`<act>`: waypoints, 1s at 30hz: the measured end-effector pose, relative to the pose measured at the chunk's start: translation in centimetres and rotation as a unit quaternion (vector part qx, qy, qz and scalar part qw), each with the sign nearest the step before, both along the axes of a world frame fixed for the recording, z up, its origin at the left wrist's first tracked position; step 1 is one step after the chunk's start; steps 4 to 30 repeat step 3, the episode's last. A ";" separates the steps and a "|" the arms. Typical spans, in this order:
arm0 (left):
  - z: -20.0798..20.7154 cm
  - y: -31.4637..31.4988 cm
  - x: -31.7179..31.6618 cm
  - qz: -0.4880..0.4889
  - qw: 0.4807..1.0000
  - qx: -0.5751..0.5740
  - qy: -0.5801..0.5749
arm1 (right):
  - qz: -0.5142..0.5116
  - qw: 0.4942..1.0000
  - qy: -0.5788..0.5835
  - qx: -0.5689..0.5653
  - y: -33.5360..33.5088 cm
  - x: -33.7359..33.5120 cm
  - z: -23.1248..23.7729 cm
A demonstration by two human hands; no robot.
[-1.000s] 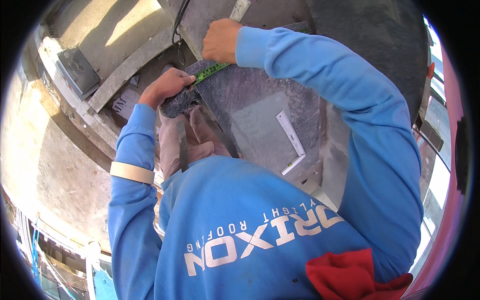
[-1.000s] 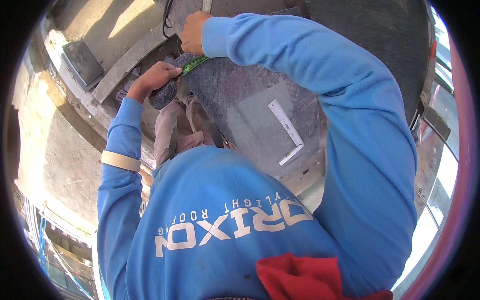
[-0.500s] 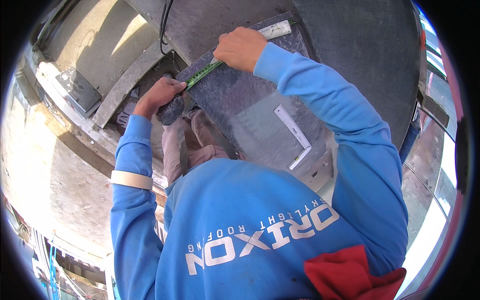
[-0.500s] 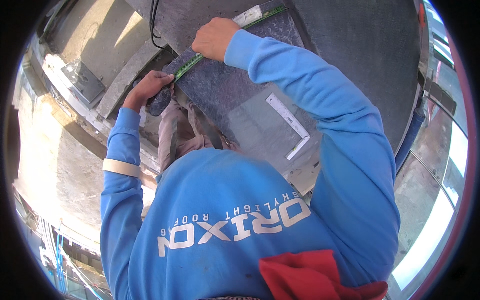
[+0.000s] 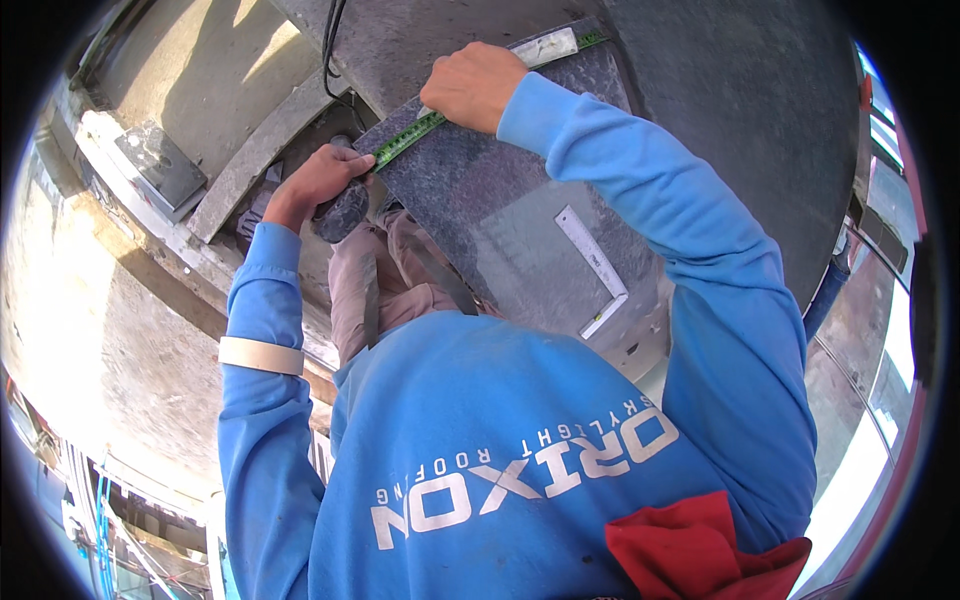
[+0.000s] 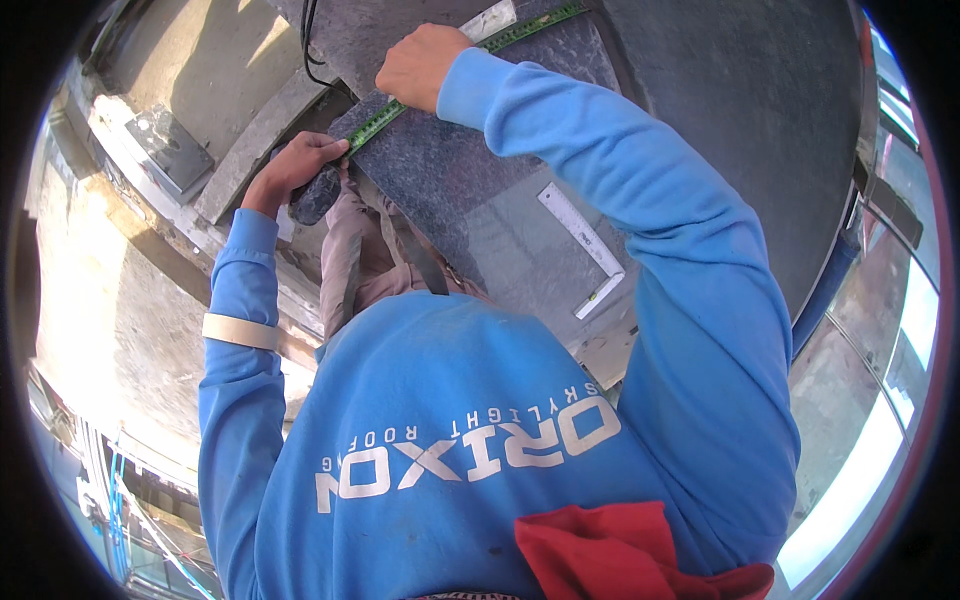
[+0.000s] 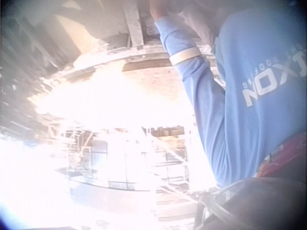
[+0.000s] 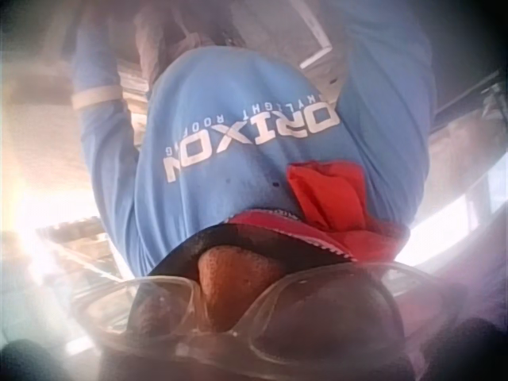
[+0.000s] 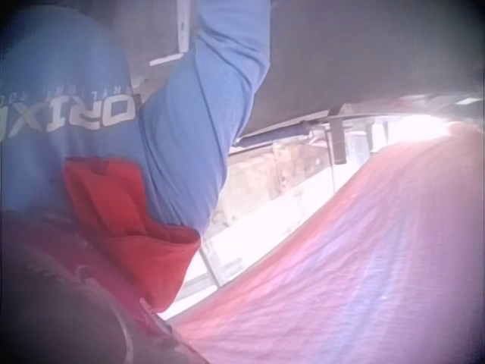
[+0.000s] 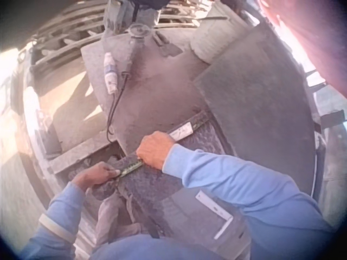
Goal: The person uses an angle grinder to cut a dark roofing sheet along a marked line, then measures the cut piece with a tape measure. The person handles the sheet and tools directly, repositioning the material between cuts.
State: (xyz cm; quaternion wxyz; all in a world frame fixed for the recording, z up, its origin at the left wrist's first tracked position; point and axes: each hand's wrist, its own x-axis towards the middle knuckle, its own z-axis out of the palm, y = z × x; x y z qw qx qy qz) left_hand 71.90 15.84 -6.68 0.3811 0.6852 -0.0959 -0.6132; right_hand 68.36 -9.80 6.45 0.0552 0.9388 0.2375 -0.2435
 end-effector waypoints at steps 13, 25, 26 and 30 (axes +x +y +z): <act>-0.5 0.1 0.1 -0.026 0.999 -0.007 -0.021 | 0.003 1.000 0.005 0.007 0.3 0.5 -0.1; -0.5 0.1 0.1 -0.026 0.999 -0.007 -0.021 | 0.003 1.000 0.005 0.007 0.3 0.5 -0.1; -0.5 0.1 0.1 -0.026 0.999 -0.007 -0.021 | 0.003 1.000 0.005 0.007 0.3 0.5 -0.1; -0.5 0.1 0.1 -0.026 0.999 -0.007 -0.021 | 0.003 1.000 0.005 0.007 0.3 0.5 -0.1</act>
